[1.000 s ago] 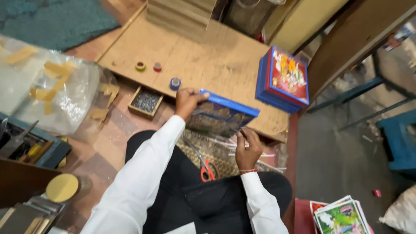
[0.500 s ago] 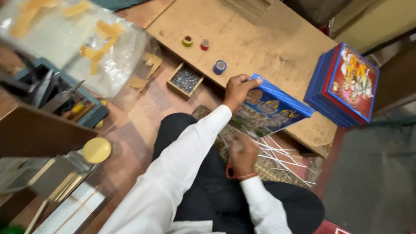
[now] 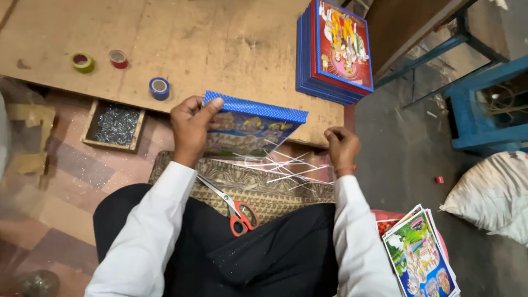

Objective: The person sits on the floor and assembles a religious picture by cutting a clear plastic sheet and a blue decorative border with scissors. They place the plastic over the picture, attach the border to the edges, and fold the border over the back of the cardboard backing.

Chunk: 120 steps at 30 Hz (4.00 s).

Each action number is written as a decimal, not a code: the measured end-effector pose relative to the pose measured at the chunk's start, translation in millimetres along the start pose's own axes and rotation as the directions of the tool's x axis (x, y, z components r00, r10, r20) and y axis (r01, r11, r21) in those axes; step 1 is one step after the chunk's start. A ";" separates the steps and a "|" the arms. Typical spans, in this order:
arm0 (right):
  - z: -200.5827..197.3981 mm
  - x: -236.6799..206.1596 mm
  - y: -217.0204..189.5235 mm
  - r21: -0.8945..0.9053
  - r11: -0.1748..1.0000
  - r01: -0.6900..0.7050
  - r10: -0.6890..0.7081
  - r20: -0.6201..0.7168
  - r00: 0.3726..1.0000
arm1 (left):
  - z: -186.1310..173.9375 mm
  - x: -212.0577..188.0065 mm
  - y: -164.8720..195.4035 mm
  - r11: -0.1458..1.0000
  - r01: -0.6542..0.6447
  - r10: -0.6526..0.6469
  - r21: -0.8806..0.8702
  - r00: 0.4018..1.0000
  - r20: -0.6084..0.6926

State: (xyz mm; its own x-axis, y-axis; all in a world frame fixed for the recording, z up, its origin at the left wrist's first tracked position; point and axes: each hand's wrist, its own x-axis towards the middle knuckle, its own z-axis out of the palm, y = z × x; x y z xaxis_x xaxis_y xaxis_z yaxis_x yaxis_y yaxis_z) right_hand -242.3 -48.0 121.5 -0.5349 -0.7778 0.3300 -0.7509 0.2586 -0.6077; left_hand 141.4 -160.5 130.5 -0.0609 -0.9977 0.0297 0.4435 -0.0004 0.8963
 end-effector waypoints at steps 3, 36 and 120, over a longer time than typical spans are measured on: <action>23.2 31.4 51.5 0.070 0.995 -0.077 0.067 0.123 0.990 | 2.2 4.6 0.4 1.000 0.009 -0.009 -0.013 0.999 0.031; 4.1 -65.5 -192.2 0.602 0.784 0.150 -0.168 -0.026 0.985 | -4.3 12.9 12.1 0.998 0.028 -0.033 0.055 0.996 0.082; 42.2 -69.6 -235.4 -0.353 0.631 0.690 -0.726 0.043 0.686 | -10.4 0.6 15.3 0.967 -0.171 0.182 0.189 0.982 -0.043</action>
State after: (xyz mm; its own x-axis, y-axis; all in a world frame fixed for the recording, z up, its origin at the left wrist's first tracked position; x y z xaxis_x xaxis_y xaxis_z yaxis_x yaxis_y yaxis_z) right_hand -12.0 -78.8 211.1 0.1949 -0.7464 0.6363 -0.9802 -0.1712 0.0994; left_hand 157.5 -161.8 139.7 0.0592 -0.9830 0.1736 0.2707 0.1832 0.9451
